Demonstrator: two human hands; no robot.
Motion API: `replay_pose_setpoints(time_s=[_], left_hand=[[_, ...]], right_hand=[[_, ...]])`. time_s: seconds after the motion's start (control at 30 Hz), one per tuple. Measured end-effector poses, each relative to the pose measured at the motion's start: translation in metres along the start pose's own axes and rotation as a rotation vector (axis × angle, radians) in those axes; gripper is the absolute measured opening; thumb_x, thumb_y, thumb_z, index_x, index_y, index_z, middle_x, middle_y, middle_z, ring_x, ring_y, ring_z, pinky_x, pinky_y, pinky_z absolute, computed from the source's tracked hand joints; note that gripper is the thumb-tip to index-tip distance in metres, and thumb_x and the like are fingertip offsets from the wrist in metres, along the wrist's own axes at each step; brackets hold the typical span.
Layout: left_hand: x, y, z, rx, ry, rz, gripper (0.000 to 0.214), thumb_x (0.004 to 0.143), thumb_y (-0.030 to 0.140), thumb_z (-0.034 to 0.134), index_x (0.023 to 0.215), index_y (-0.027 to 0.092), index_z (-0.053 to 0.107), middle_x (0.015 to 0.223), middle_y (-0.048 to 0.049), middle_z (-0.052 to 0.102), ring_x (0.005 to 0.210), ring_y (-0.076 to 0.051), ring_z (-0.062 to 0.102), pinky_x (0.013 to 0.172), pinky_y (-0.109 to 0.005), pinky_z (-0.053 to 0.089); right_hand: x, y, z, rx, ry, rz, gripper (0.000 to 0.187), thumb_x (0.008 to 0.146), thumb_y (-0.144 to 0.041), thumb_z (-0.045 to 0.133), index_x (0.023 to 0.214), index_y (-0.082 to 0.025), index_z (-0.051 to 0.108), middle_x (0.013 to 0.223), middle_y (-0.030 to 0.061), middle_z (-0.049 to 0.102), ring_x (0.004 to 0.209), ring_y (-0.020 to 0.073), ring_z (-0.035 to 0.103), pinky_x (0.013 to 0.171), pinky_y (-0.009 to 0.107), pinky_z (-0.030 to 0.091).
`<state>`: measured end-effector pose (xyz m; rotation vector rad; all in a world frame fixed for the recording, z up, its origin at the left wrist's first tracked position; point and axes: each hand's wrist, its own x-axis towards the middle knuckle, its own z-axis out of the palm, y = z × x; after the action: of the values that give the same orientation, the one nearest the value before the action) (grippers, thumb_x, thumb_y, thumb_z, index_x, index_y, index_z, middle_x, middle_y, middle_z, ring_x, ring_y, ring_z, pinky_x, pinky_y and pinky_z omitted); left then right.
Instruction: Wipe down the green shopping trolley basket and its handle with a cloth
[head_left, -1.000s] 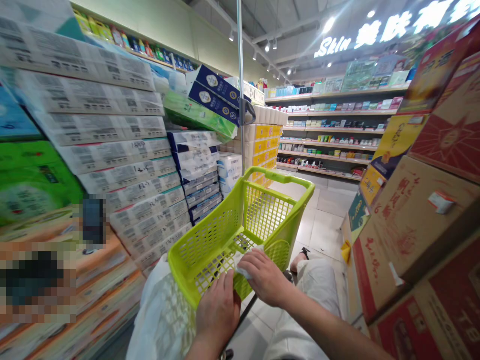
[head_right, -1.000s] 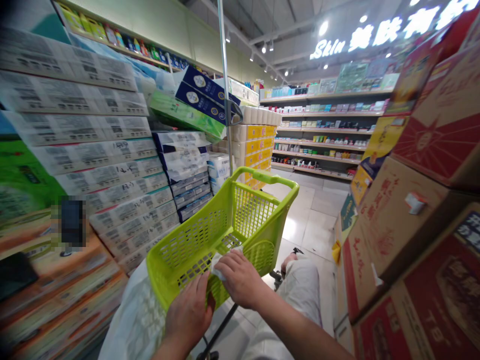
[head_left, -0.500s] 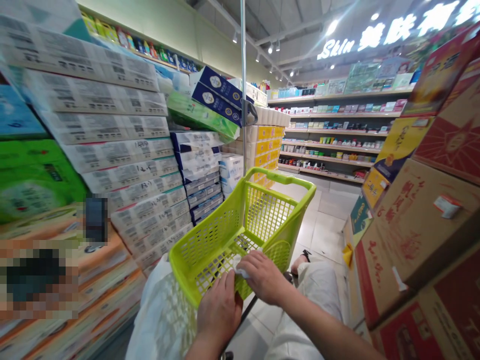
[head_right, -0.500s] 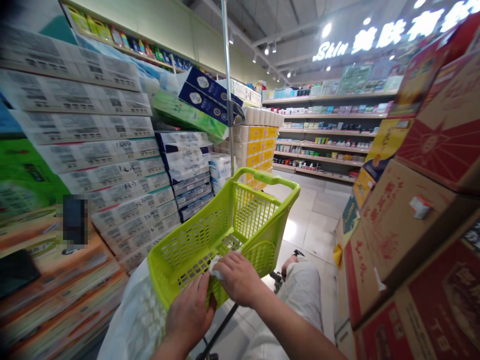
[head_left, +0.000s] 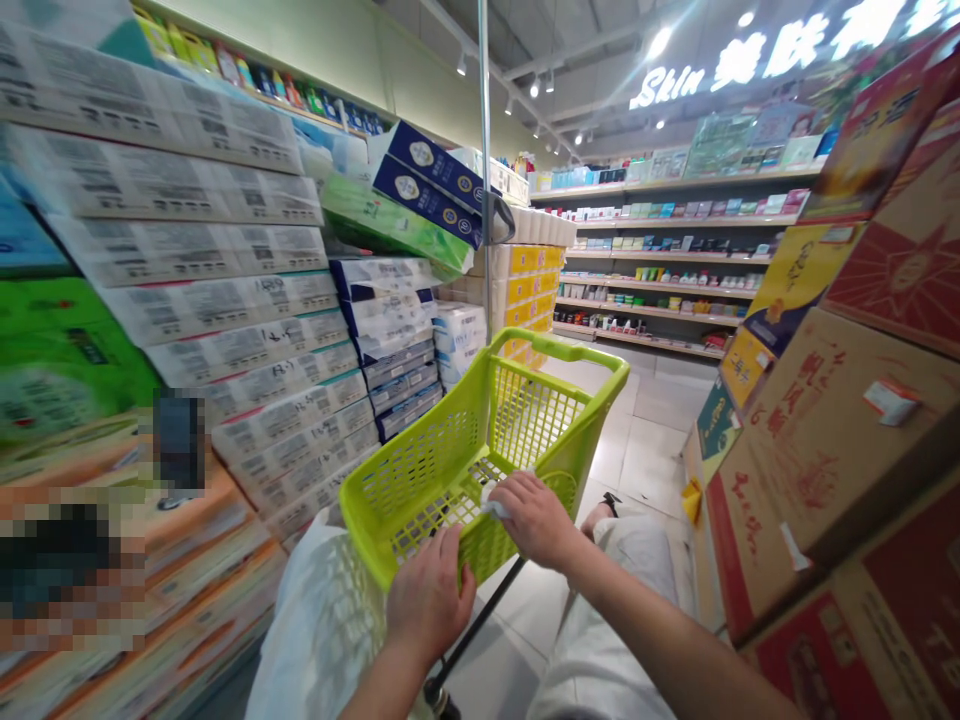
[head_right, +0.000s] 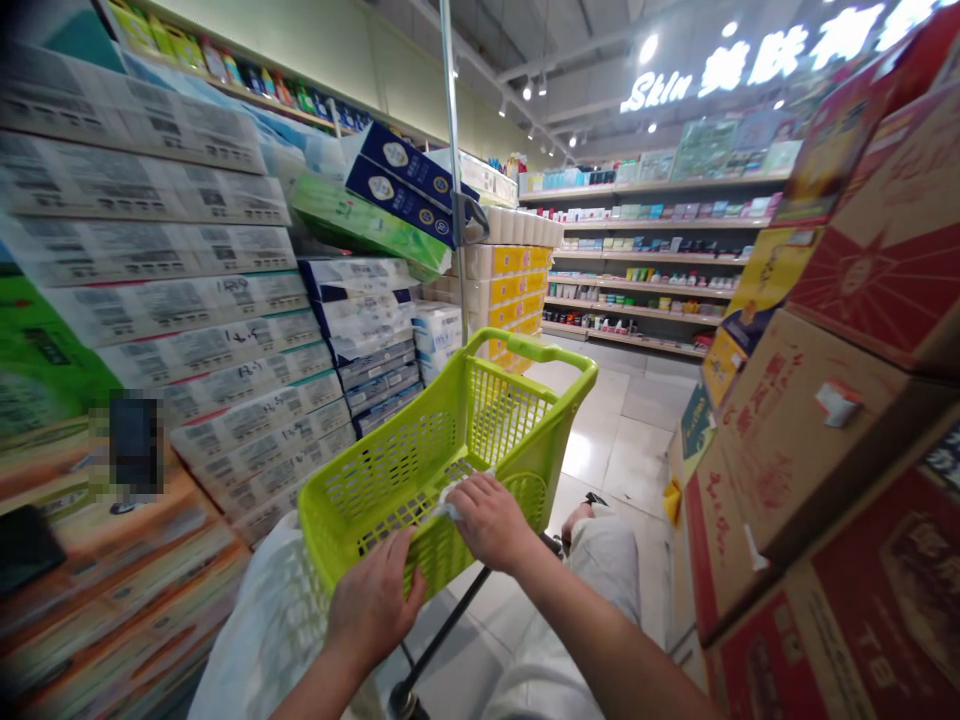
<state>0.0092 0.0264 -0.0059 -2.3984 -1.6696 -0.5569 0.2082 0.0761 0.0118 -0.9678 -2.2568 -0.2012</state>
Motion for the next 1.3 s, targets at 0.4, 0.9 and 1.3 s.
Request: replay_pose_setpoints(time_s=[0.4,0.9,1.3], left_hand=[[0.035,-0.021,0.003,-0.038,-0.07,0.003,0.033,0.087,0.025,0.041,0.117,0.018,0.053,0.11,-0.0087,0.065,0.101,-0.022,0.06,0.088,-0.035,0.046],[0.064,-0.033,0.008,-0.073,-0.192,-0.116,0.035,0.097,0.025,0.027,0.115,0.023,0.058,0.118,-0.006,0.064,0.106,-0.02,0.061,0.087,-0.033,0.046],[0.07,-0.056,-0.002,-0.099,-0.231,-0.121,0.038,0.097,0.028,0.026,0.109,0.023,0.061,0.113,-0.0042,0.067,0.102,-0.018,0.062,0.087,-0.03,0.046]], right_hand=[[0.022,0.004,0.026,-0.101,0.048,0.133,0.013,0.087,-0.016,0.052,0.097,-0.02,0.059,0.093,0.0055,0.062,0.094,0.0205,0.052,0.096,0.036,0.039],[0.03,0.042,0.013,-0.251,0.078,0.341,0.013,0.087,-0.012,0.05,0.092,-0.018,0.06,0.091,0.0084,0.062,0.094,0.023,0.052,0.095,0.039,0.038],[0.024,0.061,0.0,-0.226,0.086,0.27,0.018,0.087,-0.012,0.05,0.101,-0.021,0.058,0.101,0.0064,0.062,0.1,0.0216,0.051,0.1,0.037,0.036]])
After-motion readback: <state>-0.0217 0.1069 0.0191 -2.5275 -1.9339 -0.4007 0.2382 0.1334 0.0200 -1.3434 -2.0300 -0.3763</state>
